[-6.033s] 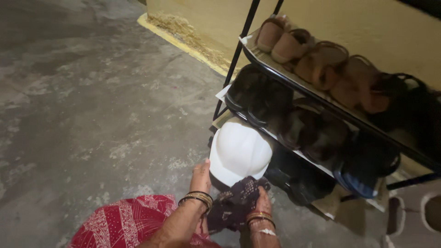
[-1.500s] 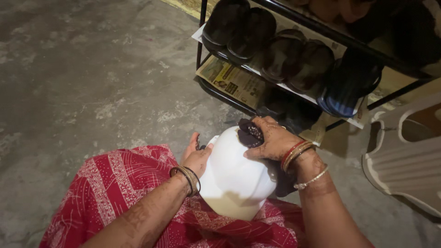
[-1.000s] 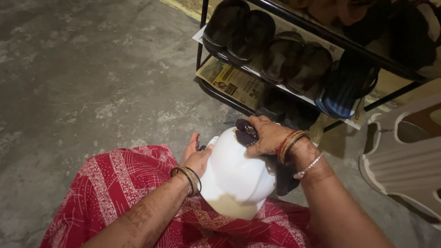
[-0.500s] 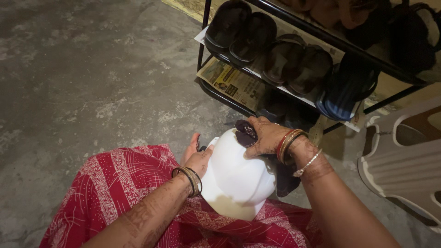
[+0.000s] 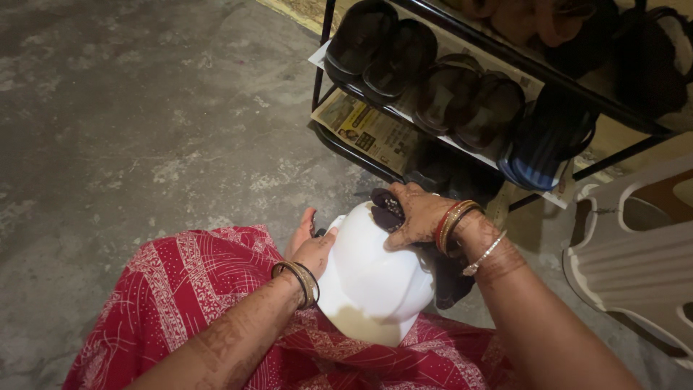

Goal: The person sits on the floor and wipes a dark-colored shoe with a patterned cloth. After cleaning the shoe, the person picks up a white cap and wipes it with the same cloth.

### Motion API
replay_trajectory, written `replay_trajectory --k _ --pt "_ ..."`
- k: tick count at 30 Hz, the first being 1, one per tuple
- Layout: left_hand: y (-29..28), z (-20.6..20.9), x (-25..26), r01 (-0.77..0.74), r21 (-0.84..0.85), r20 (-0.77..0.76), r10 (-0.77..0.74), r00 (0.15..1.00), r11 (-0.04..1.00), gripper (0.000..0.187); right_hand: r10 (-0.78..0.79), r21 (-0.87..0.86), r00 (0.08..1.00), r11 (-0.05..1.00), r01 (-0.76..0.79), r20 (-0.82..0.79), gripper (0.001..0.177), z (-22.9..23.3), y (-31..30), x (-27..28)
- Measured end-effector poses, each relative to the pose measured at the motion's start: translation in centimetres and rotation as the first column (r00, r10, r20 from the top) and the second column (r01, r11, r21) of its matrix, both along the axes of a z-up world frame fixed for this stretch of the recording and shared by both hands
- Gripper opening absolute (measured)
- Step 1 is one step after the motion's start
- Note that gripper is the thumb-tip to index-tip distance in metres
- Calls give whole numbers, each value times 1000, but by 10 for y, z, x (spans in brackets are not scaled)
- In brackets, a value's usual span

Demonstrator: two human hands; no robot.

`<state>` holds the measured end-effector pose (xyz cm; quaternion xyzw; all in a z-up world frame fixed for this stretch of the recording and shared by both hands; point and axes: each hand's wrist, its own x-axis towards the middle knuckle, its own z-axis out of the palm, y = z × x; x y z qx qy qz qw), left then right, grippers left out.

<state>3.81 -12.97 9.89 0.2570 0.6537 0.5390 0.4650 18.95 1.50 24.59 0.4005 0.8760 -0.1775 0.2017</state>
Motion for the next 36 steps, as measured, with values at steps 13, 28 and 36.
replay_trajectory --k 13,28,36 --pt "-5 18 1 28 -94 109 -18 994 995 79 -74 -22 995 997 76 73 124 8 -9 -7" --pt "-2 9 2 20 -37 205 -12 979 999 81 -53 19 997 998 52 50 118 12 -15 -10" --pt "-3 13 2 15 -56 270 0 963 998 81 -47 4 998 999 47 30 118 13 -15 -8"
